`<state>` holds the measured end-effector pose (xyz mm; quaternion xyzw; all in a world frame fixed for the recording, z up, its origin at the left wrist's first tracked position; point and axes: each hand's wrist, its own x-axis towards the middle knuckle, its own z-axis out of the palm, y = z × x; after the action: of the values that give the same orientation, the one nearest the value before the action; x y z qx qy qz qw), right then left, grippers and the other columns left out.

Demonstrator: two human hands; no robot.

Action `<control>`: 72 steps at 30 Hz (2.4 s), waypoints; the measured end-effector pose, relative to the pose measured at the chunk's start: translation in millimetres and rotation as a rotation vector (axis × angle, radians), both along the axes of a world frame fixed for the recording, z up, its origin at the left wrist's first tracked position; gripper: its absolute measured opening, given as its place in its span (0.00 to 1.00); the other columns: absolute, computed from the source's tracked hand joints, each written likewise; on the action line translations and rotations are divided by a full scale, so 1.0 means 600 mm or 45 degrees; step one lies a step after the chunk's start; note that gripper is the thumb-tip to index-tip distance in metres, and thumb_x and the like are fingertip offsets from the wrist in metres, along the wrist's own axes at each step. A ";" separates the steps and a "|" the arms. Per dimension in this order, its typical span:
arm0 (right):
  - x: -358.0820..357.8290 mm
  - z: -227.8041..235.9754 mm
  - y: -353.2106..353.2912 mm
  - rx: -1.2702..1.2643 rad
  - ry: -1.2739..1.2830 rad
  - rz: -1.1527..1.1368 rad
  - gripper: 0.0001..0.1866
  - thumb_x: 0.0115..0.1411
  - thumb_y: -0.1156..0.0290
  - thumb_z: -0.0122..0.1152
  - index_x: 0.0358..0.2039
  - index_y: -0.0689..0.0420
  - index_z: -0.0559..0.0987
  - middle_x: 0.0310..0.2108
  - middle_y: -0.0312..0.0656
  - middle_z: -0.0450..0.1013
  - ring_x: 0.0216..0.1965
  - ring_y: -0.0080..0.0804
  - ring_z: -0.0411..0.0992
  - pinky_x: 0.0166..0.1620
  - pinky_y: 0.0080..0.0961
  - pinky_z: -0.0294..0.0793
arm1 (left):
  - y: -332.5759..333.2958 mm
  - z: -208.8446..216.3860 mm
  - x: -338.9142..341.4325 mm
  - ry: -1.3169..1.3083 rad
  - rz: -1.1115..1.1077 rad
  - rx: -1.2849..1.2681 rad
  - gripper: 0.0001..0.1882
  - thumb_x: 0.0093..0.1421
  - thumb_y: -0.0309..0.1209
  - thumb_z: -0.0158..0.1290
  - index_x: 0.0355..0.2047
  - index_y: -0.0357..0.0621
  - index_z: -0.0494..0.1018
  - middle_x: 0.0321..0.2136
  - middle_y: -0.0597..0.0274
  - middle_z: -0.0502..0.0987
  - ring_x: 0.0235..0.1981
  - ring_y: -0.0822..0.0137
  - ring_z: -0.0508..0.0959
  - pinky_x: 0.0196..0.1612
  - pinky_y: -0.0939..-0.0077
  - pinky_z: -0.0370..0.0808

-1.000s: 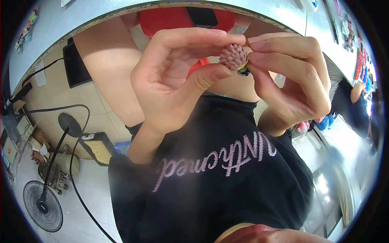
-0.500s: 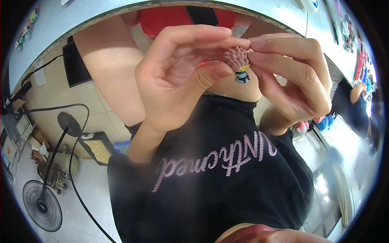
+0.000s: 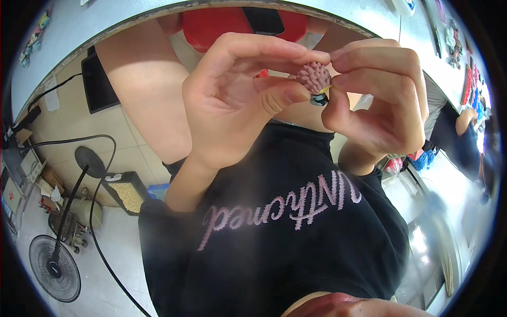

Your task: The person applies glue to miniature figurine parts using a squeeze bottle, fits and presses the pieces together by hand, and wipes the figurine with a cloth.

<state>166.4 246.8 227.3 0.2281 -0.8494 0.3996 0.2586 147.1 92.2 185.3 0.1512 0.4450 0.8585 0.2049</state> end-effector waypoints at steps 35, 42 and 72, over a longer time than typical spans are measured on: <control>0.017 0.022 -0.022 -0.320 -0.376 -0.129 0.18 0.36 0.86 0.61 0.31 0.70 0.69 0.30 0.53 0.69 0.34 0.39 0.71 0.39 0.28 0.71 | 0.010 -0.010 0.008 -0.347 -0.029 0.450 0.11 0.56 0.24 0.47 0.37 0.37 0.58 0.42 0.41 0.67 0.43 0.60 0.71 0.45 0.73 0.71; 0.017 -0.008 -0.020 -0.311 -0.082 0.007 0.13 0.38 0.88 0.58 0.28 0.70 0.70 0.29 0.54 0.68 0.33 0.41 0.72 0.38 0.31 0.74 | 0.003 -0.004 0.007 -0.247 -0.075 0.316 0.15 0.56 0.28 0.47 0.42 0.41 0.56 0.46 0.48 0.64 0.46 0.64 0.68 0.45 0.76 0.70; 0.054 0.009 -0.037 -0.796 -0.404 0.062 0.08 0.52 0.69 0.51 0.29 0.57 0.66 0.32 0.44 0.63 0.32 0.37 0.65 0.33 0.28 0.66 | -0.005 0.000 0.011 -0.534 -0.202 0.333 0.22 0.56 0.39 0.46 0.46 0.41 0.55 0.47 0.49 0.62 0.47 0.64 0.67 0.40 0.80 0.75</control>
<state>198.7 224.8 232.7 0.0931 -0.7099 0.6768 0.1709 153.6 89.1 185.1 0.0295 0.2647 0.9026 0.3383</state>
